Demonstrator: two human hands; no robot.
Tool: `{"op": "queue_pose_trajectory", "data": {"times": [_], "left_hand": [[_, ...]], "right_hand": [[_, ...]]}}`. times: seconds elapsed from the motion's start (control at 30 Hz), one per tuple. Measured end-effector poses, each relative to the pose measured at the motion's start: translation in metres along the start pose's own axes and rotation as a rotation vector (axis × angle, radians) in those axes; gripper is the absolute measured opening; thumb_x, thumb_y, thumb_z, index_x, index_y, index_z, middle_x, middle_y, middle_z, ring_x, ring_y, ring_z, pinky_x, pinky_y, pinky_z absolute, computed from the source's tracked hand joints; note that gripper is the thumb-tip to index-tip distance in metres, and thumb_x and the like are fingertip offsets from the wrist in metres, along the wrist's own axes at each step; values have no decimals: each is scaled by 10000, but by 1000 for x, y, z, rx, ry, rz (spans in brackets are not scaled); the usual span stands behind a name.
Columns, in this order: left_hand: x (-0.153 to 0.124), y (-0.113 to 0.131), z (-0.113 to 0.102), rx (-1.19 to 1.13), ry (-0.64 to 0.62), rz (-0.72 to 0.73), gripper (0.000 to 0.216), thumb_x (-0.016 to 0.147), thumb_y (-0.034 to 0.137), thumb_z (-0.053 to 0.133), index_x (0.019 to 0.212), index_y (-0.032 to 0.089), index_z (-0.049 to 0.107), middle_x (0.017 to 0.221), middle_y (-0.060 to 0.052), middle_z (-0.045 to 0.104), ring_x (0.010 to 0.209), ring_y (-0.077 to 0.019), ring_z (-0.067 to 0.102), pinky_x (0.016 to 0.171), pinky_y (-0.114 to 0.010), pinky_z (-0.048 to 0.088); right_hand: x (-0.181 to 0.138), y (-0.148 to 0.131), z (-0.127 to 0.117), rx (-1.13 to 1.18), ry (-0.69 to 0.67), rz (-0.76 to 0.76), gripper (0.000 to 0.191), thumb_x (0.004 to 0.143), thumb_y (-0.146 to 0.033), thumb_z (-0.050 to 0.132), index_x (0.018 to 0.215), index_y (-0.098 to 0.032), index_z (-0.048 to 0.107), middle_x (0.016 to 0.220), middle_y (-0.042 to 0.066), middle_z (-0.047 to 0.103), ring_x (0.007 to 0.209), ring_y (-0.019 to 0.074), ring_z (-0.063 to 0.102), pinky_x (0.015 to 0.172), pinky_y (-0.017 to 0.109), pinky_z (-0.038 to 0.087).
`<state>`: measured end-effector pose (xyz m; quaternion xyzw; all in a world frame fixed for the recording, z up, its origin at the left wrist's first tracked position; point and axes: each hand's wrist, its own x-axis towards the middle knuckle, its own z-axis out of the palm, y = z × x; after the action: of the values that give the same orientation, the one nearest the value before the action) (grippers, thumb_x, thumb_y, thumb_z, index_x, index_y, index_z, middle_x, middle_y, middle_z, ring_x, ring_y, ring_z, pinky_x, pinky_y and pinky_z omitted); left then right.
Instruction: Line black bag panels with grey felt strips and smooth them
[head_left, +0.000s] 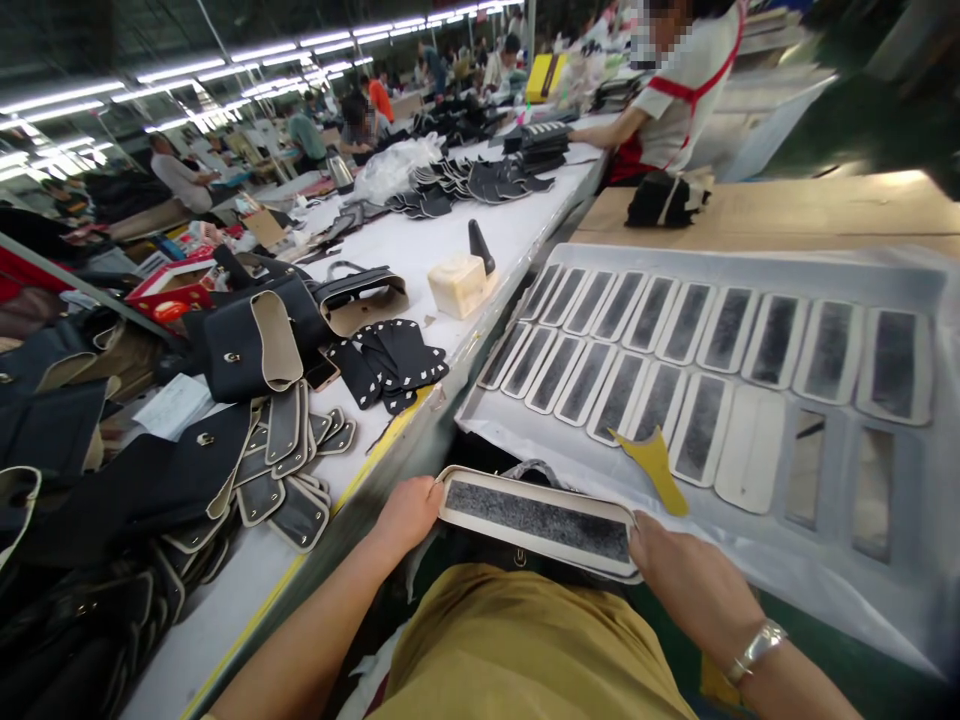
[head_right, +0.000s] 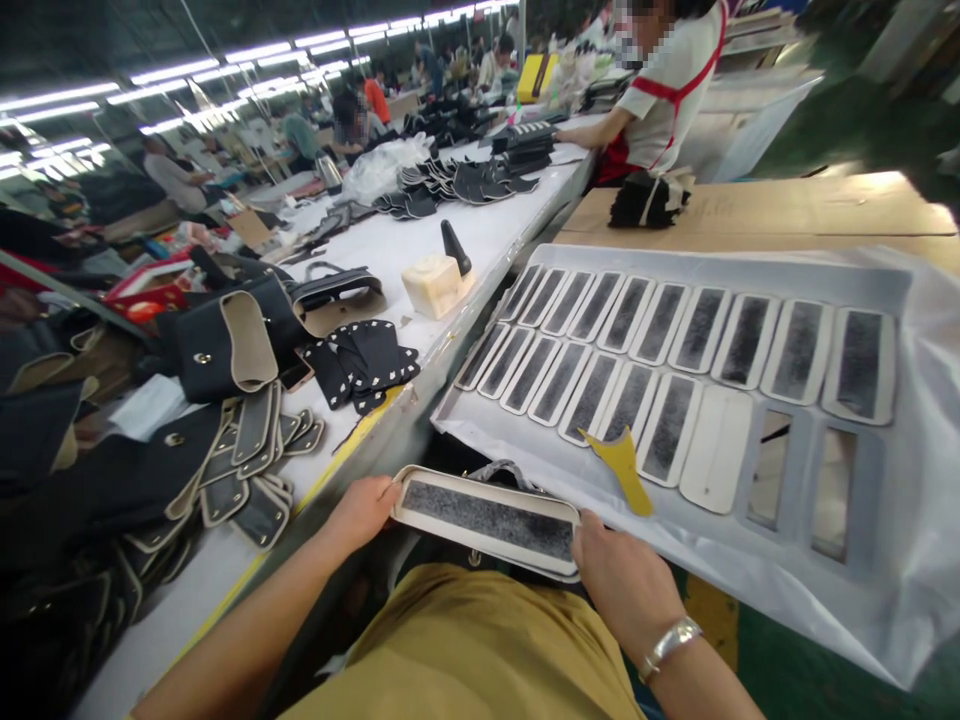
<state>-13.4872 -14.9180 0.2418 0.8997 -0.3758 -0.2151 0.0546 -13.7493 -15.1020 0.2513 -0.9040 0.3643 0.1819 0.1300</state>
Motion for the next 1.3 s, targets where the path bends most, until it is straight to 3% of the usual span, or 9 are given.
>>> {"op": "queue_pose_trajectory", "data": {"times": [0.17, 0.37, 0.47, 0.57, 0.8, 1.07, 1.3], "left_hand": [[1, 0, 3, -114, -6, -12, 413, 907, 327, 325, 572, 163, 502, 573, -64, 570, 637, -180, 567, 596, -263, 348], [-2, -7, 9, -305, -91, -22, 433, 884, 459, 326, 644, 151, 515, 603, -43, 583, 602, -172, 593, 544, -251, 423], [-7, -13, 9, -505, -191, -1, 388, 803, 501, 469, 781, 127, 569, 744, -52, 641, 697, -186, 625, 561, -251, 485], [-9, -15, 8, -629, -186, -26, 311, 715, 415, 583, 781, 111, 581, 761, -58, 642, 713, -194, 620, 597, -281, 516], [0, -13, 12, -582, -87, -131, 348, 737, 466, 515, 603, 144, 511, 576, -9, 558, 578, -162, 594, 517, -260, 507], [-2, -14, 12, -453, -41, -45, 365, 791, 438, 439, 554, 163, 477, 543, 9, 518, 554, -144, 567, 507, -220, 449], [-8, -6, 10, -327, 89, 13, 344, 790, 372, 464, 515, 168, 431, 499, 17, 435, 551, -121, 460, 560, -240, 328]], "right_hand": [[-1, 3, 4, 9, 21, -14, 235, 954, -187, 325, 1056, -109, 522, 816, 137, 714, 794, 312, 692, 659, 394, 478], [-2, 6, 8, 26, 36, -43, 213, 942, -158, 327, 1007, -102, 522, 794, 151, 705, 753, 321, 692, 630, 404, 481], [-1, 8, 10, 43, 48, -33, 199, 942, -172, 337, 987, -115, 523, 764, 140, 700, 736, 317, 692, 615, 395, 474], [1, 9, 12, 49, 48, -36, 194, 945, -184, 341, 963, -122, 524, 757, 139, 696, 734, 309, 693, 613, 385, 466], [2, 12, 13, 44, 27, -62, 193, 942, -179, 337, 1000, -121, 511, 777, 133, 693, 738, 313, 688, 614, 387, 463], [4, 15, 12, 22, 8, -90, 184, 928, -162, 366, 1027, -116, 515, 786, 134, 690, 719, 298, 685, 582, 351, 430], [4, 17, 16, -6, 13, -90, 196, 931, -155, 368, 1056, -100, 508, 797, 143, 692, 722, 307, 683, 580, 363, 432]]}}
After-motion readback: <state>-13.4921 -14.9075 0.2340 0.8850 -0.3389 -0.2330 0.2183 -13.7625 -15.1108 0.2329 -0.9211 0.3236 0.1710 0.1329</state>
